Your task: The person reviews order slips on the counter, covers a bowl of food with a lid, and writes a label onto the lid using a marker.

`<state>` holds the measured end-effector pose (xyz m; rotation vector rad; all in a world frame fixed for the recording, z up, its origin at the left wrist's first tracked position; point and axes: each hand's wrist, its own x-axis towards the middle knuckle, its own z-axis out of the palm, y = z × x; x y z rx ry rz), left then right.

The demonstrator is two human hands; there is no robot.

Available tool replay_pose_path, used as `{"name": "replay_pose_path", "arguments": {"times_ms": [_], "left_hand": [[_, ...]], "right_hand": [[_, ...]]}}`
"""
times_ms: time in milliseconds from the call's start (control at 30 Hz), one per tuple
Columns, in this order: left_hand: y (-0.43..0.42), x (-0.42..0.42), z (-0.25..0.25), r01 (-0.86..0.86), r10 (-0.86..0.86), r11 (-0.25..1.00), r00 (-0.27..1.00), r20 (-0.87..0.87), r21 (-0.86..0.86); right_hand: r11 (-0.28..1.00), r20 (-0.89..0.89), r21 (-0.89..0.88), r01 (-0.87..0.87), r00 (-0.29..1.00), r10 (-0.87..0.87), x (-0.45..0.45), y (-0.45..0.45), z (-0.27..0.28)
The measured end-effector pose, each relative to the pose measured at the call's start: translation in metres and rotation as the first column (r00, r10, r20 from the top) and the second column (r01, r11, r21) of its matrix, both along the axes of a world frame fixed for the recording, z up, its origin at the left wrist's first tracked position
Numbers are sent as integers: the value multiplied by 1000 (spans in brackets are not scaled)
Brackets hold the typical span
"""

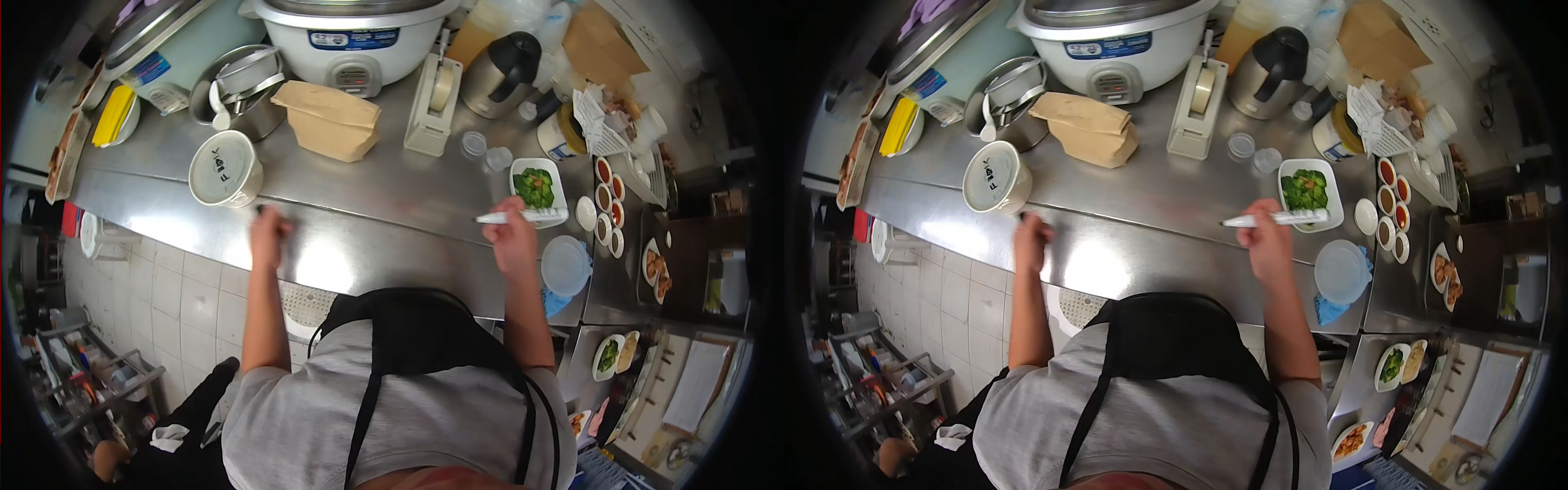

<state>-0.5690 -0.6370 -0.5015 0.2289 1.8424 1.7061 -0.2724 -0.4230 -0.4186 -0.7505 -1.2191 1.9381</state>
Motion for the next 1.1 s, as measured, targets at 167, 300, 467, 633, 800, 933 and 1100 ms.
{"name": "replay_pose_path", "arguments": {"times_ms": [167,300,467,633,800,933,1100], "left_hand": [[69,88,48,614,-620,775,691,-373,-150],[94,107,72,745,-713,639,478,-512,-194],[106,125,71,830,-785,507,335,-521,-231],[112,129,67,876,-874,408,293,-389,-258],[129,123,60,865,-866,464,398,-303,-189],[148,110,57,809,-793,580,535,-291,-93],[176,118,21,571,-622,694,782,-35,439]], "right_hand": [[963,186,192,-191,970,156,-23,-27,14],[911,252,352,-214,959,128,-23,-37,21],[826,356,462,-323,921,161,-17,-34,16],[844,194,514,-151,979,58,-2,-8,9],[863,75,505,30,994,-79,-26,-9,4],[809,68,584,70,989,-134,-51,12,8],[703,319,706,-88,925,-204,-98,86,34]]}}
